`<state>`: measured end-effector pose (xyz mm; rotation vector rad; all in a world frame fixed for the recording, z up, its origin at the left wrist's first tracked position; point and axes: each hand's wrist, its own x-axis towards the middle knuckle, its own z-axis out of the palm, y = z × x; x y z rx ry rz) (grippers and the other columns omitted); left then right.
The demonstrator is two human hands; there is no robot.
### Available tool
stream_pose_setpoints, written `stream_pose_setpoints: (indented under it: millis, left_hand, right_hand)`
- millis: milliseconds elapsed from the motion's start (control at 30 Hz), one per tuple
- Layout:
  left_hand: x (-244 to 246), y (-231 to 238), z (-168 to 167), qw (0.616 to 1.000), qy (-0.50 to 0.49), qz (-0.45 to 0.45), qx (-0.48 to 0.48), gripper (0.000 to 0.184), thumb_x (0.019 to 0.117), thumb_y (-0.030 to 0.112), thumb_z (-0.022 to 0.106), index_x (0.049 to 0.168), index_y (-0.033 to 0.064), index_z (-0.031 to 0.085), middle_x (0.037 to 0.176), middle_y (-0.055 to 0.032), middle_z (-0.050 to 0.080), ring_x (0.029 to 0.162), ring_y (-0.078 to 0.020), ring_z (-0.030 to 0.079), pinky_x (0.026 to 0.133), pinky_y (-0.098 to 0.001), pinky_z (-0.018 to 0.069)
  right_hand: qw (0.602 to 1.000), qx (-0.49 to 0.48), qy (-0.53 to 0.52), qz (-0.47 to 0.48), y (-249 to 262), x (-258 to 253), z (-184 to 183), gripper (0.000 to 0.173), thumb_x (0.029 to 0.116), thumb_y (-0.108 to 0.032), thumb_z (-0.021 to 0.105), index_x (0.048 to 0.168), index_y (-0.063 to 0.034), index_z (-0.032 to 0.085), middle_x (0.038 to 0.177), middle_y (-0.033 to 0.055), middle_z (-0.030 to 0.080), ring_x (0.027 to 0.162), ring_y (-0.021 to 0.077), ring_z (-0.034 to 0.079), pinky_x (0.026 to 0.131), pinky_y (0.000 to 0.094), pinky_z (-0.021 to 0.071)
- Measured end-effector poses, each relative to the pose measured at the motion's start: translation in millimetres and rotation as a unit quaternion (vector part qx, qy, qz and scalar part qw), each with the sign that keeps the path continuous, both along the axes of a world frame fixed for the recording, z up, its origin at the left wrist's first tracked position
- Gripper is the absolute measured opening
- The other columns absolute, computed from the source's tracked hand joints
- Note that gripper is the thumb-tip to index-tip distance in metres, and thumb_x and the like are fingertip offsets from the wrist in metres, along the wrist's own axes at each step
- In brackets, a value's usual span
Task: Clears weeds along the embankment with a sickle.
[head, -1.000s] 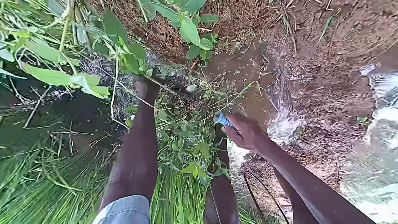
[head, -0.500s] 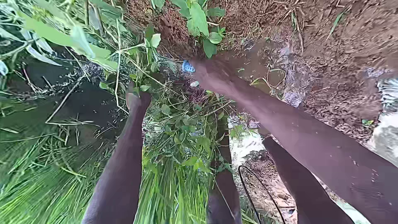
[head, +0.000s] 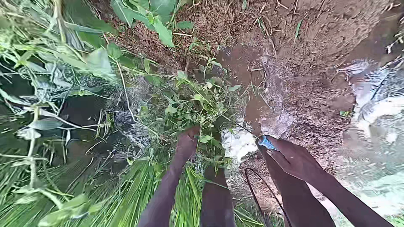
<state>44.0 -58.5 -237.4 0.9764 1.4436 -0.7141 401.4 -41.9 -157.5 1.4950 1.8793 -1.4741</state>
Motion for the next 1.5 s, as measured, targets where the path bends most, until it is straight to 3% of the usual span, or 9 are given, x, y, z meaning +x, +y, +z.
stream_pose_setpoints:
  millis: [267,433,533,667,1000,1133,1233,1300,1500]
  left_hand:
    - [-83.4,45.5,20.4,0.948,0.050,0.234,0.211,0.043,0.1008,0.020,0.062,0.138,-0.0014,0.054,0.121,-0.0216,0.065,0.104,-0.0288,0.066,0.092,-0.0512,0.0527]
    - [-105.5,57.5,-68.0,0.872,0.134,0.315,0.350,0.073,0.1022,0.037,0.058,0.158,0.0000,0.028,0.159,-0.0234,0.037,0.146,-0.0296,0.040,0.119,-0.0452,0.0355]
    - [-74.8,54.1,-112.1,0.918,0.127,0.228,0.298,0.076,0.1024,0.030,0.057,0.161,0.0002,0.019,0.162,-0.0284,0.028,0.150,-0.0406,0.032,0.121,-0.0567,0.0287]
    - [-12.5,30.6,-106.2,0.953,0.130,0.116,0.246,0.068,0.1002,0.026,0.061,0.155,-0.0027,0.033,0.151,-0.0312,0.045,0.141,-0.0472,0.043,0.115,-0.0646,0.0338]
    - [95.5,20.1,-56.9,0.975,0.029,0.173,0.139,0.066,0.1046,0.034,0.056,0.159,0.0048,0.030,0.155,-0.0257,0.042,0.135,-0.0457,0.050,0.108,-0.0652,0.0398]
    - [79.8,34.1,-49.8,0.925,0.053,0.262,0.271,0.069,0.1020,0.040,0.058,0.156,0.0048,0.034,0.145,-0.0296,0.050,0.122,-0.0487,0.058,0.094,-0.0693,0.0483]
    - [74.0,49.4,-61.1,0.892,0.031,0.283,0.352,0.093,0.0962,0.042,0.068,0.162,0.0020,0.016,0.161,-0.0254,0.034,0.148,-0.0431,0.035,0.118,-0.0694,0.0238]
    - [75.3,62.8,-87.2,0.889,0.032,0.265,0.372,0.092,0.0895,0.033,0.072,0.160,-0.0006,0.022,0.161,-0.0248,0.035,0.150,-0.0400,0.032,0.120,-0.0682,0.0169]
    - [89.1,86.2,-95.9,0.928,0.051,0.184,0.319,0.047,0.1013,0.017,0.049,0.147,0.0079,0.051,0.151,-0.0205,0.051,0.145,-0.0440,0.039,0.110,-0.0704,0.0346]
  right_hand:
    - [0.983,0.123,0.134,0.008,34.0,-71.9,-32.4,0.043,0.1016,-0.034,0.048,0.131,-0.0098,0.068,0.082,0.0141,0.069,0.063,0.0289,0.067,0.053,0.0455,0.0535]
    - [0.991,0.072,0.076,0.086,103.6,-130.3,-86.1,0.045,0.1054,-0.034,0.053,0.148,-0.0205,0.055,0.107,0.0179,0.069,0.085,0.0363,0.070,0.069,0.0539,0.0555]
    - [0.993,0.073,0.065,0.064,99.1,-77.2,-103.7,0.045,0.1059,-0.033,0.052,0.147,-0.0138,0.055,0.118,0.0198,0.069,0.097,0.0387,0.071,0.081,0.0585,0.0565]
    - [0.992,0.125,0.025,0.016,45.6,20.8,-66.9,0.047,0.1021,-0.031,0.049,0.139,-0.0045,0.060,0.099,0.0197,0.070,0.076,0.0372,0.070,0.061,0.0564,0.0552]
    - [0.988,0.152,-0.035,0.007,39.6,38.7,-22.9,0.051,0.1021,-0.034,0.044,0.139,-0.0040,0.061,0.091,0.0202,0.069,0.068,0.0364,0.068,0.055,0.0550,0.0531]
    - [0.987,0.147,-0.013,0.066,80.9,36.6,-29.3,0.050,0.0996,-0.034,0.047,0.137,-0.0059,0.064,0.099,0.0202,0.072,0.076,0.0390,0.071,0.059,0.0599,0.0540]
    - [0.985,0.160,0.012,0.055,70.4,30.3,-35.7,0.050,0.0994,-0.035,0.047,0.132,-0.0029,0.066,0.091,0.0189,0.072,0.070,0.0358,0.070,0.056,0.0561,0.0541]
    - [0.986,0.160,0.024,0.039,63.9,22.7,-38.0,0.048,0.0984,-0.031,0.049,0.133,-0.0017,0.065,0.094,0.0194,0.072,0.072,0.0358,0.071,0.058,0.0560,0.0555]
    - [0.989,0.136,0.035,0.055,117.7,-19.1,-61.2,0.047,0.1038,-0.032,0.048,0.143,-0.0087,0.058,0.098,0.0188,0.071,0.080,0.0374,0.070,0.066,0.0577,0.0555]
